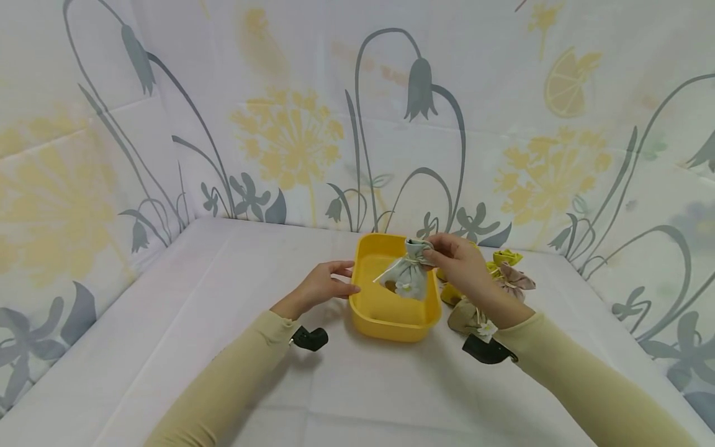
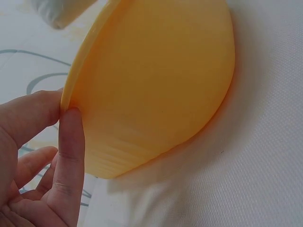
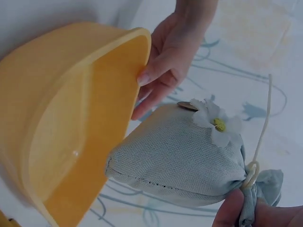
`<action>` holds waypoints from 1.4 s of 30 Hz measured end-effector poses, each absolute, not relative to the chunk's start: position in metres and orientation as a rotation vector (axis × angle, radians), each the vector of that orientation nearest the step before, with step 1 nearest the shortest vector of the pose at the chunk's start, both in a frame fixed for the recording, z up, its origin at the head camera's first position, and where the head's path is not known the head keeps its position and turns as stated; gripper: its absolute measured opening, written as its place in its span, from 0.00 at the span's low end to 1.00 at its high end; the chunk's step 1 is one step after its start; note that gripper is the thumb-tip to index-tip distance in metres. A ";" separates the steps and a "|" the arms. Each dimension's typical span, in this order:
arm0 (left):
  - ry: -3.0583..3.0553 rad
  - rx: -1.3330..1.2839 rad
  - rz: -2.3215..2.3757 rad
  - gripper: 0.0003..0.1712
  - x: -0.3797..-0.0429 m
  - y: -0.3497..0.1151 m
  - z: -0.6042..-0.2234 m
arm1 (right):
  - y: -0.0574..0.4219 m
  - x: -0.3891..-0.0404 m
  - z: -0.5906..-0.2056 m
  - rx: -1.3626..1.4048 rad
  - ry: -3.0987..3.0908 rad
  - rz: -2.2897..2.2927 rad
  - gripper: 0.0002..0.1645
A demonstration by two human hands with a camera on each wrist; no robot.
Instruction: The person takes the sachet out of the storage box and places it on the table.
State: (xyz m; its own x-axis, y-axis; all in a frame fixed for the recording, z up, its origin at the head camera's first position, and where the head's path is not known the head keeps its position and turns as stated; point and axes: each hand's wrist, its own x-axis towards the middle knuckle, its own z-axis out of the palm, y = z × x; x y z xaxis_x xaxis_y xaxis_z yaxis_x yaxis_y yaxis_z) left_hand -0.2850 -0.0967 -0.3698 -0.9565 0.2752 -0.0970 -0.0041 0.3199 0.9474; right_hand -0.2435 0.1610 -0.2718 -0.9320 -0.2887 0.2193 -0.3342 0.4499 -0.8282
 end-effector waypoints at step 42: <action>2.359 0.244 1.669 0.37 -0.285 -0.097 -0.370 | 0.305 -0.190 -0.304 0.534 -2.404 1.577 0.14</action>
State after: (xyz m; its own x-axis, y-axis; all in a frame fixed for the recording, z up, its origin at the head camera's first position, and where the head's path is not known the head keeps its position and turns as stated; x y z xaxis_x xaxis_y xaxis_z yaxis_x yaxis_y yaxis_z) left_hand -0.2848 -0.0966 -0.3698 -0.9569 0.2728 -0.0993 -0.0028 0.3334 0.9428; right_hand -0.1901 0.3054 -0.3039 -0.9106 -0.1804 0.3720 -0.4130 0.3595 -0.8367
